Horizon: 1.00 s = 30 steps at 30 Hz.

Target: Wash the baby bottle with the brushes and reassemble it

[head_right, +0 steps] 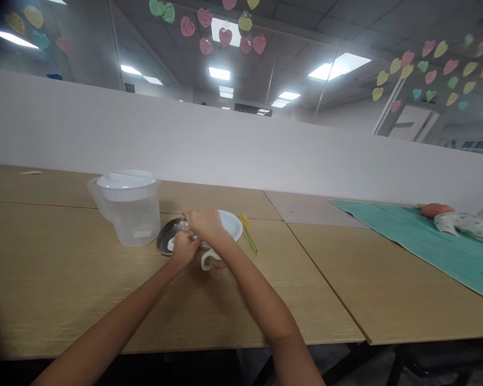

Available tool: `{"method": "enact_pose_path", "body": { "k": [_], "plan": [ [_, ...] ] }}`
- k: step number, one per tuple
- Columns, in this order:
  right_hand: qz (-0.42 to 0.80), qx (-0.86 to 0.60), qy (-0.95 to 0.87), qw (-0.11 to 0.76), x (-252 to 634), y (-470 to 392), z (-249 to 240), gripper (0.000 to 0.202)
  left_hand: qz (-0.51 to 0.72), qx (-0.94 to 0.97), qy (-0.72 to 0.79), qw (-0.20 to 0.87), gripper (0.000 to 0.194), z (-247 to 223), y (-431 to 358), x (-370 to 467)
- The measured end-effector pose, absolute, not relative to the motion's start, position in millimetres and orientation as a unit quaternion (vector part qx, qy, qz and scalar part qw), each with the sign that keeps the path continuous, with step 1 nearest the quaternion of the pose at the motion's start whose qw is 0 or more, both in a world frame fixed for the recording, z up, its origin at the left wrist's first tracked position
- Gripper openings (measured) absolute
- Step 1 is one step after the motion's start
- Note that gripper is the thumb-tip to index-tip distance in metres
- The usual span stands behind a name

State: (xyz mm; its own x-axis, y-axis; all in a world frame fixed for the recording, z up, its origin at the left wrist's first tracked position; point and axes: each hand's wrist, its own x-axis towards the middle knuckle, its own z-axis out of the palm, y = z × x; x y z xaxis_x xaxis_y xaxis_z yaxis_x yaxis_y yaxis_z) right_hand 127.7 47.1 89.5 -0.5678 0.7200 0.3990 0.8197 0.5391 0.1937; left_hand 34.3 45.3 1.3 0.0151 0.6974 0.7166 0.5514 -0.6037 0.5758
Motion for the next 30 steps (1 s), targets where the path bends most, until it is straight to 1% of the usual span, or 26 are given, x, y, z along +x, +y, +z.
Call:
{"method": "enact_pose_path", "body": {
  "k": [2,5,8,10,13,17,21,24,30],
  "plan": [
    [-0.167,-0.431,-0.875,0.144,130.7,47.1,91.0,0.034,0.547,0.709,0.441,0.057,0.017,1.0,47.3,32.6],
    [-0.111,-0.418,-0.883,0.181,139.5,42.6,100.6,0.03,0.569,0.689,0.446,0.05,0.019,-0.1,50.6,29.4],
    [-0.068,-0.4,-0.891,0.206,149.6,37.4,112.2,0.02,0.594,0.673,0.438,0.059,0.02,1.0,51.8,26.4],
    [-0.059,-0.393,-0.893,0.211,154.1,36.5,115.9,0.015,0.601,0.671,0.429,0.068,0.021,2.8,51.3,25.1],
    [-0.063,-0.397,-0.89,0.216,154.8,40.3,112.7,0.014,0.605,0.666,0.428,0.083,0.022,6.1,49.4,24.4],
    [-0.082,-0.393,-0.886,0.233,148.5,48.0,104.7,0.015,0.608,0.663,0.423,0.108,0.023,8.4,48.1,23.9],
    [-0.128,-0.369,-0.882,0.264,144.8,45.7,109.0,0.025,0.593,0.672,0.429,0.106,0.028,2.2,51.2,23.4],
    [-0.163,-0.358,-0.868,0.304,145.7,38.5,116.6,0.031,0.574,0.692,0.425,0.106,0.026,-4.4,54.5,25.5],
    [-0.204,-0.323,-0.836,0.393,151.5,27.7,127.8,0.034,0.572,0.703,0.409,0.108,0.023,-2.6,54.2,32.6]
  ]
}}
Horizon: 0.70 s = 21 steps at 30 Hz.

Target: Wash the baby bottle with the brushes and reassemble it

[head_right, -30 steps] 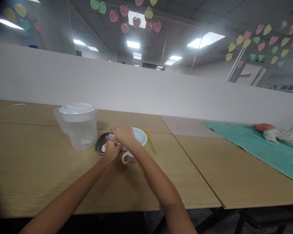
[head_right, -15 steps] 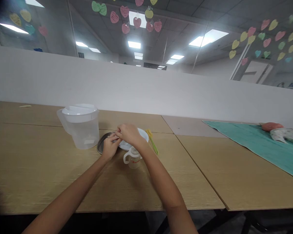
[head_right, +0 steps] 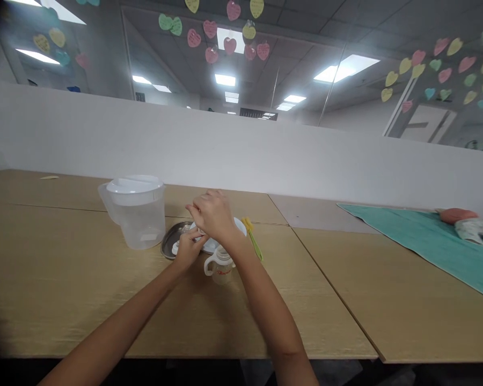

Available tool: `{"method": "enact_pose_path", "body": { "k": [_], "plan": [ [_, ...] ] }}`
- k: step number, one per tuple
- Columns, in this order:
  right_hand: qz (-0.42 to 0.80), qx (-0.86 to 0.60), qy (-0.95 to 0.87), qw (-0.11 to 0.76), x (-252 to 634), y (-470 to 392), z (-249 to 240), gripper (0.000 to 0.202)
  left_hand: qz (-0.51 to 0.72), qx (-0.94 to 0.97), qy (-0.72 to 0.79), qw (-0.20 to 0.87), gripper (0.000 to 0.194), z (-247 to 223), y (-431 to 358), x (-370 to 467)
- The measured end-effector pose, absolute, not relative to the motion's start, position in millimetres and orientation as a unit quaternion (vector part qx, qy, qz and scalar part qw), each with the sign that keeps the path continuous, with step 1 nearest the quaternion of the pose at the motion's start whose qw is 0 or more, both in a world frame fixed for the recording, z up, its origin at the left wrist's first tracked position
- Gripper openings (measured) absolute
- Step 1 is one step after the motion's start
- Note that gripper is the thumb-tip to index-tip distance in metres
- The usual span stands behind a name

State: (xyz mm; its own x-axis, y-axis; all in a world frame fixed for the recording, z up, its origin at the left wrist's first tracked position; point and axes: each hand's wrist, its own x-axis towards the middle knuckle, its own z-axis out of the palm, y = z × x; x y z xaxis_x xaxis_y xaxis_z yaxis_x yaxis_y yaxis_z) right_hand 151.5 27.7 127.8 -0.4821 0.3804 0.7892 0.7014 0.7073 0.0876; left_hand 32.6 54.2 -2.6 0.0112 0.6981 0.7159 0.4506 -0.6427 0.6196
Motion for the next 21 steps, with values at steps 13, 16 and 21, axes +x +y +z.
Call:
{"method": "enact_pose_path", "body": {
  "k": [13,16,21],
  "plan": [
    [-0.184,-0.289,-0.746,0.572,182.9,-4.4,154.5,0.034,0.566,0.721,0.392,0.079,0.021,9.6,47.1,35.9],
    [-0.142,-0.289,-0.647,0.692,199.8,-17.3,163.9,0.031,0.495,0.764,0.413,0.031,0.021,3.8,49.7,30.0],
    [-0.057,-0.295,-0.513,0.804,243.5,4.9,168.2,0.029,0.509,0.748,0.426,-0.003,0.019,-1.4,52.3,28.3]
  ]
}}
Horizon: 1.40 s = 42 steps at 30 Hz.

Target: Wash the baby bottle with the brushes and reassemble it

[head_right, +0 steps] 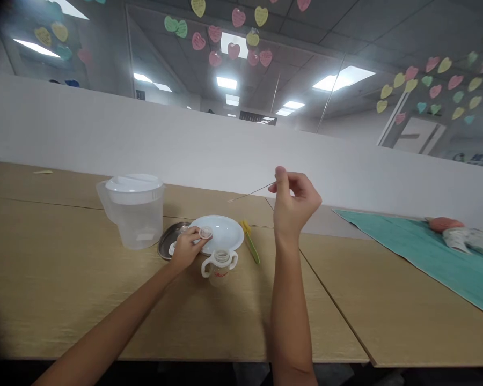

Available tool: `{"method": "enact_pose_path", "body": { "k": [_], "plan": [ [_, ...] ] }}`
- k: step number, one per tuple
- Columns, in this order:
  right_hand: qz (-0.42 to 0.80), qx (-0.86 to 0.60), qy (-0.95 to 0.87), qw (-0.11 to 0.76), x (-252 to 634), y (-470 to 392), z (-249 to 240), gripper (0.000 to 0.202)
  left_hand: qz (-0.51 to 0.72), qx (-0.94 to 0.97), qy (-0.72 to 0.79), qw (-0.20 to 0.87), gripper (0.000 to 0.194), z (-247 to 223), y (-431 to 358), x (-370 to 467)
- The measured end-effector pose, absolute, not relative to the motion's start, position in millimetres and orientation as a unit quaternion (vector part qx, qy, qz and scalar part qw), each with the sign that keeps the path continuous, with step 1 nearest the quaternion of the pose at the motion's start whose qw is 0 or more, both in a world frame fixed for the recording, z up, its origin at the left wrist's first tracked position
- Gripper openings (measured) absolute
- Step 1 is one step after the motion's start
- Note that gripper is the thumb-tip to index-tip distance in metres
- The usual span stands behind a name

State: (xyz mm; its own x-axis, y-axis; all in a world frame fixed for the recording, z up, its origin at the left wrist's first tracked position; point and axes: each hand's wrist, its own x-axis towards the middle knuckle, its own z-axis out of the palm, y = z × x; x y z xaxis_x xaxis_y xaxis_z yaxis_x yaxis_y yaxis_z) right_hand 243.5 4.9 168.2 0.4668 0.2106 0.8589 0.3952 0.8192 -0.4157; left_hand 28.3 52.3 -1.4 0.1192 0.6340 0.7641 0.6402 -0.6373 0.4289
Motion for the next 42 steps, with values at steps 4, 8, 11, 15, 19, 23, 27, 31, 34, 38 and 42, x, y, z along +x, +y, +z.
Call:
{"method": "enact_pose_path", "body": {
  "k": [4,8,11,15,19,23,27,31,34,38,42],
  "plan": [
    [0.151,-0.348,-0.558,0.738,258.8,73.1,138.3,0.033,-0.462,-0.775,-0.43,0.038,0.021,-5.0,51.4,29.2],
    [0.31,-0.467,-0.606,0.565,245.8,126.2,92.2,0.029,-0.384,-0.82,-0.41,0.107,0.02,-10.5,49.8,24.5],
    [0.32,-0.534,-0.636,0.456,234.9,140.8,66.0,0.02,-0.363,-0.83,-0.399,0.138,0.019,-11.2,49.4,21.2],
    [0.268,-0.575,-0.66,0.402,234.0,145.4,52.2,0.016,-0.341,-0.837,-0.395,0.165,0.019,-8.8,49.2,20.0],
    [0.203,-0.582,-0.705,0.35,234.9,138.6,60.9,0.034,-0.343,-0.831,-0.404,0.17,0.024,-5.9,47.5,20.8],
    [0.242,-0.488,-0.804,0.236,215.3,111.4,82.2,0.046,-0.389,-0.789,-0.454,0.143,0.032,-3.9,47.4,20.7],
    [0.26,-0.288,-0.919,0.07,182.6,81.1,94.7,0.03,-0.438,-0.76,-0.47,0.093,0.024,-4.9,51.7,16.0],
    [0.194,-0.28,-0.922,0.186,164.5,73.8,91.8,0.019,-0.477,-0.736,-0.477,0.053,0.018,-1.7,54.9,10.1],
    [0.219,-0.248,-0.914,0.236,162.8,80.7,86.3,0.019,-0.469,-0.744,-0.472,0.053,0.02,5.7,52.5,5.1],
    [0.261,-0.244,-0.891,0.281,166.3,88.3,83.5,0.02,-0.396,-0.787,-0.463,0.103,0.028,11.1,46.9,-10.4],
    [0.245,-0.302,-0.886,0.254,173.5,86.4,87.8,0.017,-0.363,-0.788,-0.477,0.142,0.028,6.3,45.7,-31.9]
  ]
}}
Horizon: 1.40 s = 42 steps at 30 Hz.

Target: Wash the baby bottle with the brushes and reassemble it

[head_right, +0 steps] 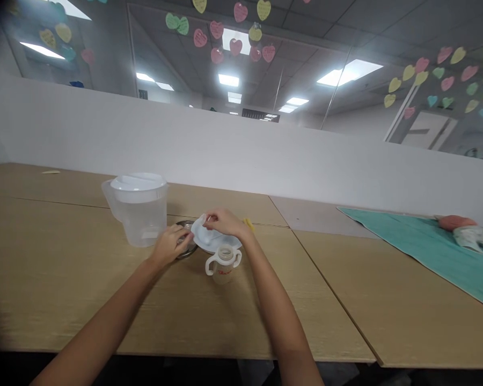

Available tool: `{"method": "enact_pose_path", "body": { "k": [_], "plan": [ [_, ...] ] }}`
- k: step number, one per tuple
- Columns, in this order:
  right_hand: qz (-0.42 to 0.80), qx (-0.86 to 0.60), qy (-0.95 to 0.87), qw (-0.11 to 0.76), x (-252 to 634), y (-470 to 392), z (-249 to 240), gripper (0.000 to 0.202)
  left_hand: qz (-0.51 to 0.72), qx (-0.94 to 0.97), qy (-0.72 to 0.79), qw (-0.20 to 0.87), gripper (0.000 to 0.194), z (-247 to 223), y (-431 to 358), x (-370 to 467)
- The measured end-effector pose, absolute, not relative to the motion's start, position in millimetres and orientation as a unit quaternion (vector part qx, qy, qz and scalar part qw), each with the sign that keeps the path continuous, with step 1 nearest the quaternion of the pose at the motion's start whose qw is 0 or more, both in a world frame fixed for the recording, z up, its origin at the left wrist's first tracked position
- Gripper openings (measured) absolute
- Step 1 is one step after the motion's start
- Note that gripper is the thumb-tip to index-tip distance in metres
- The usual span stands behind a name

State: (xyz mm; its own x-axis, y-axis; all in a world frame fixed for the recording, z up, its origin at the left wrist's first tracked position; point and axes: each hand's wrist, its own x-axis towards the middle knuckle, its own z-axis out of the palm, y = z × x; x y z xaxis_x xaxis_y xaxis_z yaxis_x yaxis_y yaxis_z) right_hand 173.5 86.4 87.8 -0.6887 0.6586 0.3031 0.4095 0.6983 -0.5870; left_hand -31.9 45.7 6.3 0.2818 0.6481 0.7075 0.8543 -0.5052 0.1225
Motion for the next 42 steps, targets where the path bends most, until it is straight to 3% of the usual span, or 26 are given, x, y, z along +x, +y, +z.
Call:
{"method": "enact_pose_path", "body": {
  "k": [6,12,16,18,23,25,28,33,42],
  "plan": [
    [0.133,-0.45,-0.878,0.092,181.4,94.0,82.4,0.01,-0.34,-0.772,-0.524,0.119,0.019,1.4,48.1,-45.4],
    [0.14,-0.493,-0.857,0.046,174.9,109.9,51.9,0.011,-0.284,-0.773,-0.558,0.103,0.021,-0.8,50.9,-42.1],
    [0.191,-0.453,-0.868,0.07,171.3,112.2,44.0,0.003,-0.268,-0.776,-0.562,0.096,0.022,-4.2,54.0,-42.4],
    [0.203,-0.435,-0.871,0.108,171.5,113.2,48.9,0.011,-0.256,-0.777,-0.568,0.085,0.022,-4.2,54.2,-42.3],
    [0.242,-0.395,-0.816,0.345,180.6,101.2,84.4,0.028,-0.234,-0.763,-0.593,0.105,0.022,-1.5,52.0,-40.2],
    [0.299,-0.352,-0.795,0.393,187.9,84.7,103.5,0.029,-0.237,-0.755,-0.601,0.114,0.023,-2.0,52.3,-40.3],
    [0.354,-0.307,-0.816,0.338,199.4,54.6,127.3,0.027,-0.264,-0.738,-0.61,0.115,0.023,-3.3,53.2,-41.4],
    [0.395,-0.293,-0.86,0.137,205.1,32.1,135.1,0.023,-0.336,-0.705,-0.607,0.149,0.021,1.1,47.9,-41.6],
    [0.366,-0.277,-0.869,0.187,202.0,39.3,130.2,0.019,-0.41,-0.687,-0.575,0.171,0.01,8.6,38.9,-39.1]
  ]
}}
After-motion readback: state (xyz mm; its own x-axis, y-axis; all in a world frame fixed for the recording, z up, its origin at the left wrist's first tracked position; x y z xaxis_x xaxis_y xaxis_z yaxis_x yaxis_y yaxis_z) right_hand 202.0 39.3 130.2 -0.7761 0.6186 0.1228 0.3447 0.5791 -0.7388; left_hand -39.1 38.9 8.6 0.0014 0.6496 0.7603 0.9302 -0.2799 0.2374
